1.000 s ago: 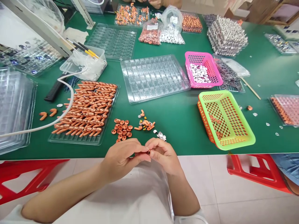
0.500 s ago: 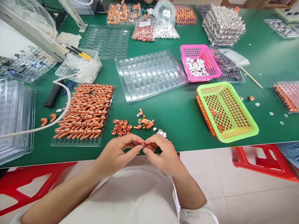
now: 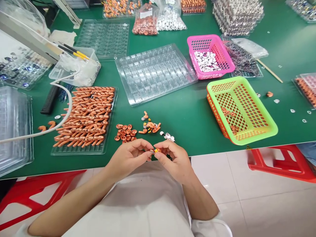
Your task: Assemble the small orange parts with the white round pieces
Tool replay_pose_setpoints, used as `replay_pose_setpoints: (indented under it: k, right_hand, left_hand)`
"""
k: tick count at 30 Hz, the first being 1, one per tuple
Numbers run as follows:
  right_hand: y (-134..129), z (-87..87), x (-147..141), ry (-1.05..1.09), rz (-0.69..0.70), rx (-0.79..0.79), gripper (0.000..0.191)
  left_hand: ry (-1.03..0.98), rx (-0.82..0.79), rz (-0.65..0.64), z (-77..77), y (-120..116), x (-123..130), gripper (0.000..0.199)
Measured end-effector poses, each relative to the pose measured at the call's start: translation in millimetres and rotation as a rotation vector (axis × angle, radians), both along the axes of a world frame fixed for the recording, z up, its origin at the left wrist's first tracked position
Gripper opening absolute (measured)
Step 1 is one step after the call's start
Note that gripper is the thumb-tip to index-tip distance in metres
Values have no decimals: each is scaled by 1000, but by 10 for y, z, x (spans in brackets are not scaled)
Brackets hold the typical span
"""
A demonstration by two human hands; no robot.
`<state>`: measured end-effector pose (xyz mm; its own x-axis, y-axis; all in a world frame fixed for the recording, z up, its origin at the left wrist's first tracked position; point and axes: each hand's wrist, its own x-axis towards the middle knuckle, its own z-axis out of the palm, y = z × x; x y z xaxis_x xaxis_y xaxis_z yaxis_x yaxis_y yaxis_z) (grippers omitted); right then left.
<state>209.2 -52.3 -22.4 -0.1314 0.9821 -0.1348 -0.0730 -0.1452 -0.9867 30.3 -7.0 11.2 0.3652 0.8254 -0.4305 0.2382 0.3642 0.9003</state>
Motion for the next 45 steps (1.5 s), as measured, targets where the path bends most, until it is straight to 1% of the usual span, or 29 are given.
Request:
replay_pose_setpoints:
  k: [3, 5, 7, 13, 16, 19, 21, 23, 27, 31, 33, 37, 41, 45]
  right_hand:
    - [-11, -6, 31, 126, 2, -50, 23]
    - [-20, -16, 41, 162, -24, -82, 27]
    - [-29, -24, 38, 156, -62, -99, 27]
    - [-48, -11, -23, 101, -134, -88, 17]
    - [-46, 4, -50, 93, -142, -102, 17]
    - [-37, 8, -58, 128, -161, -149, 21]
    - [-32, 7, -51, 170, -169, -179, 19]
    - [-28, 7, -34, 178, -166, -172, 15]
    - [-26, 30, 3, 77, -138, -119, 10]
    - [-15, 66, 5, 1, -83, -103, 7]
    - [-2, 86, -11, -33, -62, -94, 6]
    - [34, 138, -55, -91, -36, -116, 6]
    - [60, 183, -73, -75, -35, -150, 10]
    - [74, 180, -66, -83, -28, -176, 11]
  left_hand:
    - [-16, -28, 8, 8, 9, 37, 17]
    - [-16, -28, 21, 13, 15, 52, 17]
    - [-12, 8, 39, 21, 17, 61, 13]
    - [11, 127, 67, 28, 0, 65, 9]
    - [8, 148, 81, 10, -11, 60, 9]
    - [-32, 119, 75, -3, -22, 43, 11]
    - [-56, 87, 49, 1, -26, 17, 13]
    - [-58, 74, -12, 13, -27, -22, 14]
    - [-17, 80, -161, 33, -10, -118, 20]
    - [18, 113, -181, 49, 38, -183, 32]
    - [26, 134, -201, 62, 72, -196, 31]
    - [11, 125, -307, 84, 133, -202, 20]
    - [5, 88, -311, 90, 154, -195, 18]
    - [12, 63, -300, 74, 144, -183, 17]
